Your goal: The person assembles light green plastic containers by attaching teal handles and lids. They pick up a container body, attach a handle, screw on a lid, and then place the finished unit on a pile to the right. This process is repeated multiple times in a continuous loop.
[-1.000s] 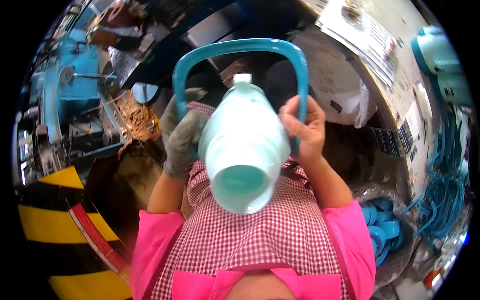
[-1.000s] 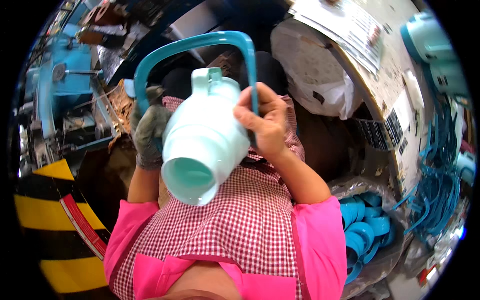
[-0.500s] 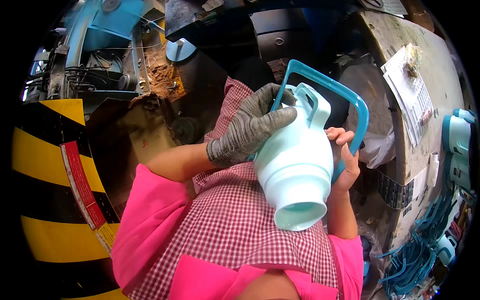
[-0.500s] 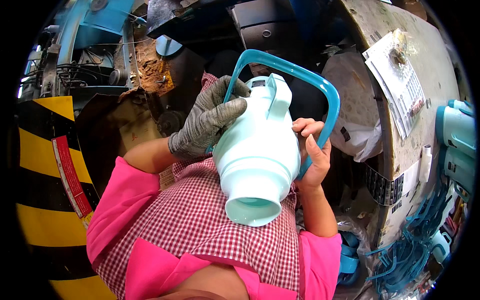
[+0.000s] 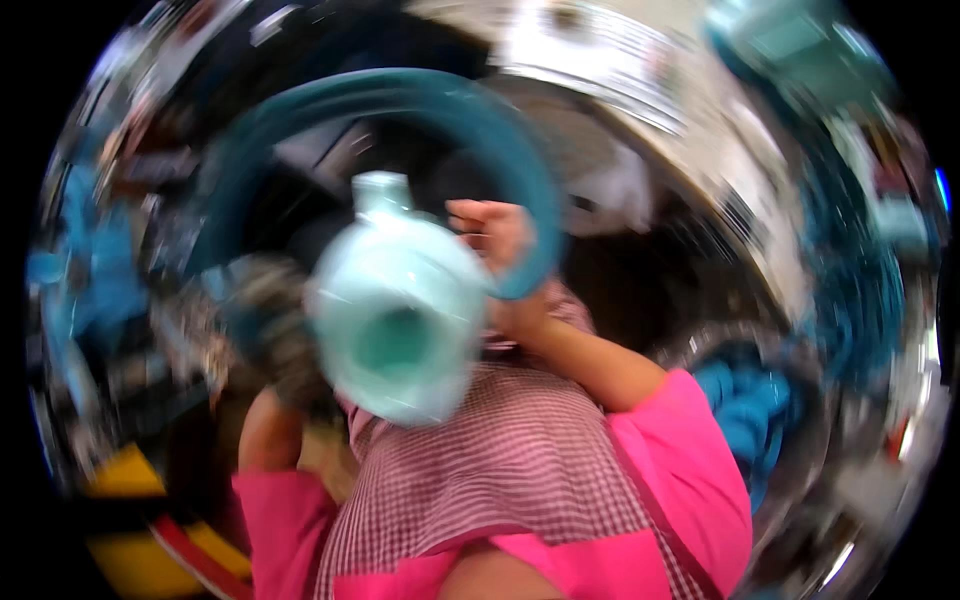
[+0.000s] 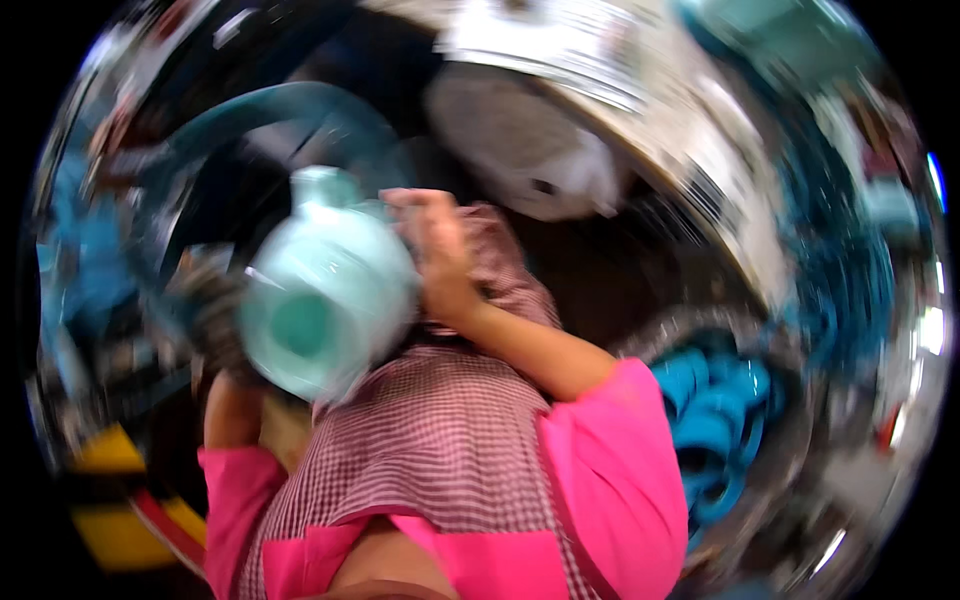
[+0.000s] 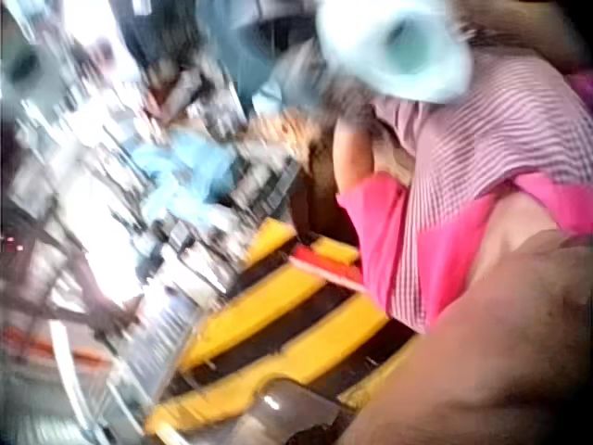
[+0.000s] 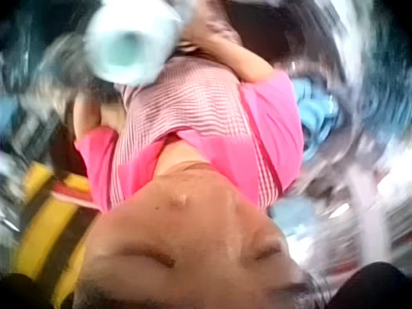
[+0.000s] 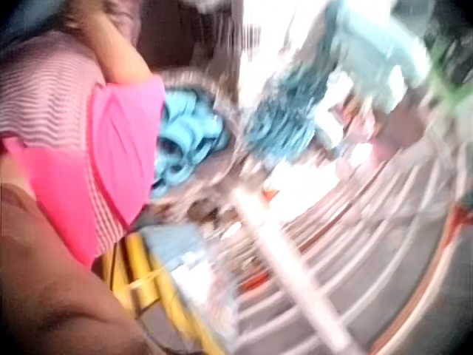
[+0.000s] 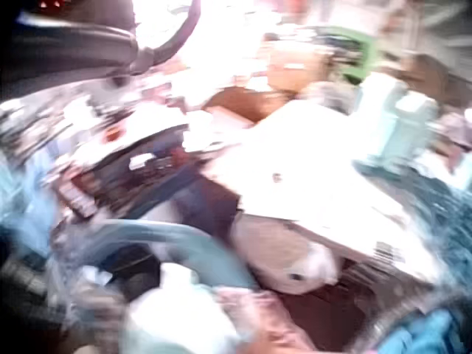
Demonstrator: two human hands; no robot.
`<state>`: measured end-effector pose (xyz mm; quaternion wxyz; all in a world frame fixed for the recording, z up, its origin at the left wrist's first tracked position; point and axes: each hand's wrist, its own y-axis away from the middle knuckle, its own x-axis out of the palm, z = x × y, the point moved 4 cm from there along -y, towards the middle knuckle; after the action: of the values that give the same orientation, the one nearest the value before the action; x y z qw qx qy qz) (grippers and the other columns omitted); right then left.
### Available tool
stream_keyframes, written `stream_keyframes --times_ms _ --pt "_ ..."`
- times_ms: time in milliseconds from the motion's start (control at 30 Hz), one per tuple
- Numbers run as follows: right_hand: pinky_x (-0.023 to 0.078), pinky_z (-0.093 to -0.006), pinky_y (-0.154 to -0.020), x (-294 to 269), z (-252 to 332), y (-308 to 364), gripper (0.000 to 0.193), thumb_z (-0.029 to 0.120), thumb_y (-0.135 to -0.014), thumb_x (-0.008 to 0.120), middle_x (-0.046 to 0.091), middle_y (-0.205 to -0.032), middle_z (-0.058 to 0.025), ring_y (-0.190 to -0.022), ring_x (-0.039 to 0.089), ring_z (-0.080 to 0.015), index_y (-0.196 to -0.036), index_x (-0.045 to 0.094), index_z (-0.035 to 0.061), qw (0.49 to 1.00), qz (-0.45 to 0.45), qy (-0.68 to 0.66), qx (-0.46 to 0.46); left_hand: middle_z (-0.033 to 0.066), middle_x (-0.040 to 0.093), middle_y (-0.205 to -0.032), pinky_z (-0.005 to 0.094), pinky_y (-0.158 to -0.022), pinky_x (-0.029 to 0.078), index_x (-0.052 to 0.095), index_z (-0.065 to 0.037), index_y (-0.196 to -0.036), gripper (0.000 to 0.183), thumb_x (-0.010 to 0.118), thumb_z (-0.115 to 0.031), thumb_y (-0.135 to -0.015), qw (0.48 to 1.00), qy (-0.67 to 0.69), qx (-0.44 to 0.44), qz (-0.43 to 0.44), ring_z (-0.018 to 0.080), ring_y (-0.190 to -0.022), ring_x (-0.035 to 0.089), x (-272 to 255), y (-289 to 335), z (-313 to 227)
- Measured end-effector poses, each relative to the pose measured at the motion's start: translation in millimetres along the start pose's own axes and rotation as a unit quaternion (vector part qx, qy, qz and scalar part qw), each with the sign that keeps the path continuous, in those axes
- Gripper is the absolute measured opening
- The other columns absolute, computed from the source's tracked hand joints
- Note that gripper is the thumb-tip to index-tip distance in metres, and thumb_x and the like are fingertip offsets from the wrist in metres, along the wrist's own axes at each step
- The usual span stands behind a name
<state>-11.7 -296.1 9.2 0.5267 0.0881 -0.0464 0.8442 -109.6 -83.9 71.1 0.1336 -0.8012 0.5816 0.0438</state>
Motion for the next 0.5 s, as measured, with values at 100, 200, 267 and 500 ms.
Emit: stream_keyframes --times_ms 100,200,267,500 --pt "0.044 -0.0318 -0.092 3 -64 2 0.047 0.024 -0.091 0.066 0.054 -0.116 -0.0123 -0.108 0.051 -0.0181 -0.127 0.041 0.0035 0.96 -0.143 -0.093 0.222 0.0144 0.062 -0.114 0.0386 -0.091 0.052 0.053 -0.005 -0.121 0.036 0.057 -0.027 -0.093 0.993 -0.12 -0.008 -0.021 0.0232 -0.101 0.064 -50 -33 20" --pt "0.046 -0.0321 -0.088 13 -27 18 0.047 0.024 -0.091 0.067 0.054 -0.111 -0.0098 -0.104 0.052 -0.0179 -0.124 0.04 0.005 0.912 -0.135 -0.293 0.254 0.0138 0.062 -0.116 0.0378 -0.092 0.051 0.054 -0.004 -0.122 0.035 0.056 -0.025 -0.094 0.978 -0.206 -0.037 -0.021 0.0231 -0.103 0.063 -94 -43 50" --pt "0.05 -0.0318 -0.081 -4 -38 3 0.037 0.022 -0.09 0.069 0.057 -0.101 -0.0081 -0.092 0.057 -0.0162 -0.112 0.044 0.0071 0.843 -0.175 -0.488 0.144 0.0134 0.063 -0.117 0.0372 -0.093 0.05 0.055 -0.003 -0.123 0.035 0.056 -0.025 -0.095 0.965 -0.256 -0.053 0.002 0.0231 -0.104 0.062 -107 -46 75" --pt "0.053 -0.0297 -0.052 -108 118 13 0.036 0.039 -0.084 0.074 0.068 -0.073 -0.0058 -0.058 0.063 -0.013 -0.083 0.064 0.0047 0.883 -0.256 0.16 -0.358 0.0119 0.063 -0.121 0.0353 -0.096 0.047 0.059 -0.001 -0.125 0.036 0.054 -0.022 -0.097 0.869 -0.463 0.148 0.092 0.0228 -0.108 0.06 -124 -75 112"
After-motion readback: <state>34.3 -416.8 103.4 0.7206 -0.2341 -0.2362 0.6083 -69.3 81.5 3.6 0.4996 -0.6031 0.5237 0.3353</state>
